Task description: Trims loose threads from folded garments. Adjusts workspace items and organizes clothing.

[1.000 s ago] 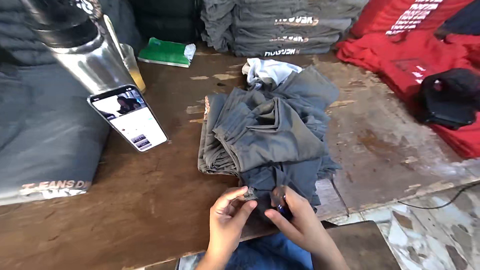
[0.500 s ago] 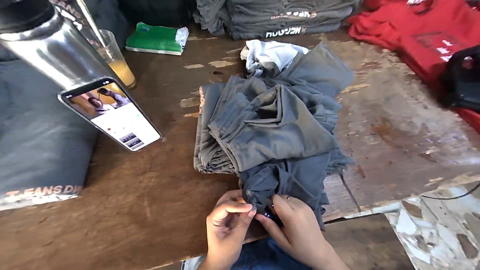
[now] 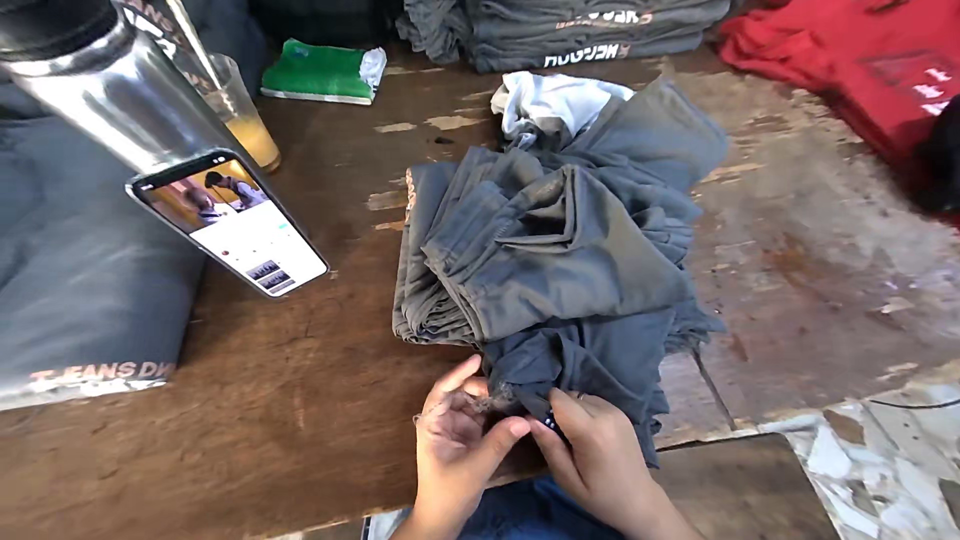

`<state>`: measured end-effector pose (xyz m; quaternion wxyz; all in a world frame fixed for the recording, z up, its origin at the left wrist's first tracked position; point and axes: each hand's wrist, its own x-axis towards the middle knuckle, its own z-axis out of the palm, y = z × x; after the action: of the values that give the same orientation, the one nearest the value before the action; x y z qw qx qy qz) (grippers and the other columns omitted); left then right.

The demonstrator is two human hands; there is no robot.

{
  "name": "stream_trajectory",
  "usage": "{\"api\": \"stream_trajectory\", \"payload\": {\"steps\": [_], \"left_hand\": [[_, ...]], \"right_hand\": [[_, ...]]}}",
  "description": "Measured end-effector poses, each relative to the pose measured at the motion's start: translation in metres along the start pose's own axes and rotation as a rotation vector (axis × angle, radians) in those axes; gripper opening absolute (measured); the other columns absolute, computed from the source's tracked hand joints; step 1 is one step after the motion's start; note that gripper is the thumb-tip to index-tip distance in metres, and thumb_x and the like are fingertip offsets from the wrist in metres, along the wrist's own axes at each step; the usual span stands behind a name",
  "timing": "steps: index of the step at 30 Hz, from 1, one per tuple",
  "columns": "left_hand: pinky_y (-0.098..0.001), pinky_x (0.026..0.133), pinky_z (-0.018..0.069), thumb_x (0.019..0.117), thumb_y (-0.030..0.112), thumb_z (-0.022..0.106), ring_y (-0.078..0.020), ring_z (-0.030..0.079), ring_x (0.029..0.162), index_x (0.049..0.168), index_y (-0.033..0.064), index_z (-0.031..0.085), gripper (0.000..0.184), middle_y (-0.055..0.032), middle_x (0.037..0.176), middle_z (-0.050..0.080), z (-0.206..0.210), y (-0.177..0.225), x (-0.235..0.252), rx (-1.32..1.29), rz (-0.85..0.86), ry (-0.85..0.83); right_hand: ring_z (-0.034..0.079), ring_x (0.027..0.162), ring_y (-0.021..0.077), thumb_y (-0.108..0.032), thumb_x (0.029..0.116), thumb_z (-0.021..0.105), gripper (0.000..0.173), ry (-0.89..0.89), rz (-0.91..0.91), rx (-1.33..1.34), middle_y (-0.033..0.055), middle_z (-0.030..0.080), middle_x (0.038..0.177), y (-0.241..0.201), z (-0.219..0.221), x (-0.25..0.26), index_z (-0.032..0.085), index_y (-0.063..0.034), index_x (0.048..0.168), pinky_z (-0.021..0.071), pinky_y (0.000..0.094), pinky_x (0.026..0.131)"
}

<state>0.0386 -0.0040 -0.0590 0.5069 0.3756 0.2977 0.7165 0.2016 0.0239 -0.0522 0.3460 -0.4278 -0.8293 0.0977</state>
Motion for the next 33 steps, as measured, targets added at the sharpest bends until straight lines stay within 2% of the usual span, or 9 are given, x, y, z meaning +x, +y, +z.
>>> {"api": "stream_trajectory", "payload": {"steps": [3,6,13,21,25,27,29,31,33], "left_hand": [[-0.0216,0.085,0.0588,0.0892,0.009,0.077,-0.0029,0.07,0.094,0.109,0.0161,0.078,0.021,0.0044,0.104,0.076,0.0,0.0,0.002,0.04,-0.05,0.101],[-0.0234,0.086,0.059,0.092,0.014,0.075,-0.0032,0.07,0.095,0.1,0.0181,0.079,0.01,0.0048,0.101,0.076,-0.001,0.0,0.001,0.005,-0.054,0.127],[-0.024,0.091,0.057,0.0951,0.013,0.071,-0.0069,0.069,0.107,0.106,0.0153,0.077,0.013,0.0012,0.113,0.074,-0.006,0.0,-0.004,0.04,0.042,0.003],[-0.0214,0.092,0.056,0.0981,0.014,0.068,-0.0048,0.068,0.107,0.111,0.017,0.072,0.014,0.0032,0.113,0.074,-0.005,0.0,-0.007,0.139,0.112,0.006],[-0.0178,0.085,0.0572,0.0935,0.01,0.073,-0.0032,0.069,0.1,0.101,0.0172,0.069,0.011,0.0034,0.109,0.073,0.0,0.0,-0.005,0.18,0.123,0.064],[-0.0159,0.08,0.0578,0.0915,0.01,0.075,-0.0015,0.069,0.095,0.098,0.0172,0.07,0.011,0.0047,0.105,0.072,0.002,0.0,-0.004,0.239,0.137,0.078],[-0.0149,0.081,0.057,0.09,0.008,0.077,-0.0003,0.068,0.092,0.098,0.0166,0.071,0.013,0.0063,0.098,0.07,0.001,0.003,-0.004,0.333,0.191,0.035],[-0.0165,0.084,0.0568,0.0878,0.005,0.078,-0.002,0.067,0.093,0.096,0.0135,0.068,0.016,0.0054,0.094,0.069,-0.005,0.008,-0.001,0.473,0.298,-0.042],[-0.0196,0.084,0.0585,0.0853,-0.001,0.078,-0.0065,0.068,0.093,0.093,0.0079,0.063,0.019,0.0005,0.092,0.067,-0.012,0.013,0.004,0.574,0.406,-0.144]], "right_hand": [[0.051,0.052,0.0115,-0.042,0.109,0.038,0.045,0.015,0.017,0.022,0.0002,0.048,0.058,0.001,-0.001,-0.003,0.055,-0.0111,0.081,0.0416,0.026,0.048],[0.053,0.055,0.0117,-0.044,0.1069,0.045,0.043,0.01,0.018,0.022,0.0007,0.051,0.061,0.001,-0.001,-0.005,0.056,-0.0112,0.081,0.0429,0.0259,0.05],[0.054,0.059,0.0127,-0.042,0.1045,0.052,0.038,0.035,0.009,-0.015,0.0015,0.055,0.066,-0.004,0.003,-0.004,0.057,-0.012,0.081,0.0432,0.0259,0.053],[0.051,0.051,0.0113,-0.045,0.1092,0.037,0.048,0.046,0.038,0.011,0.0,0.048,0.057,-0.007,0.002,0.001,0.056,-0.0111,0.081,0.0411,0.0265,0.048],[0.058,0.075,0.0102,-0.047,0.1057,0.049,0.043,0.148,0.084,0.11,0.0054,0.06,0.082,0.003,-0.012,0.008,0.059,-0.0069,0.094,0.0503,0.0239,0.069],[0.06,0.097,0.0218,-0.046,0.1025,0.056,0.042,0.154,0.083,0.04,0.0148,0.065,0.105,0.013,-0.015,0.02,0.061,-0.0047,0.096,0.0488,0.0331,0.086],[0.064,0.097,0.0301,-0.043,0.098,0.063,0.041,0.119,0.076,-0.032,0.0208,0.068,0.106,0.022,-0.011,0.027,0.063,-0.0016,0.096,0.0526,0.0406,0.083],[0.064,0.088,0.0179,-0.023,0.0924,0.066,0.024,0.145,0.068,0.117,0.0147,0.069,0.099,0.03,-0.01,0.024,0.063,0.0,0.099,0.0538,0.028,0.077],[0.068,0.098,0.0058,-0.008,0.0902,0.061,0.015,0.174,0.047,0.481,0.0029,0.071,0.108,0.037,-0.022,0.019,0.053,-0.0086,0.103,0.0551,0.019,0.084]]}}
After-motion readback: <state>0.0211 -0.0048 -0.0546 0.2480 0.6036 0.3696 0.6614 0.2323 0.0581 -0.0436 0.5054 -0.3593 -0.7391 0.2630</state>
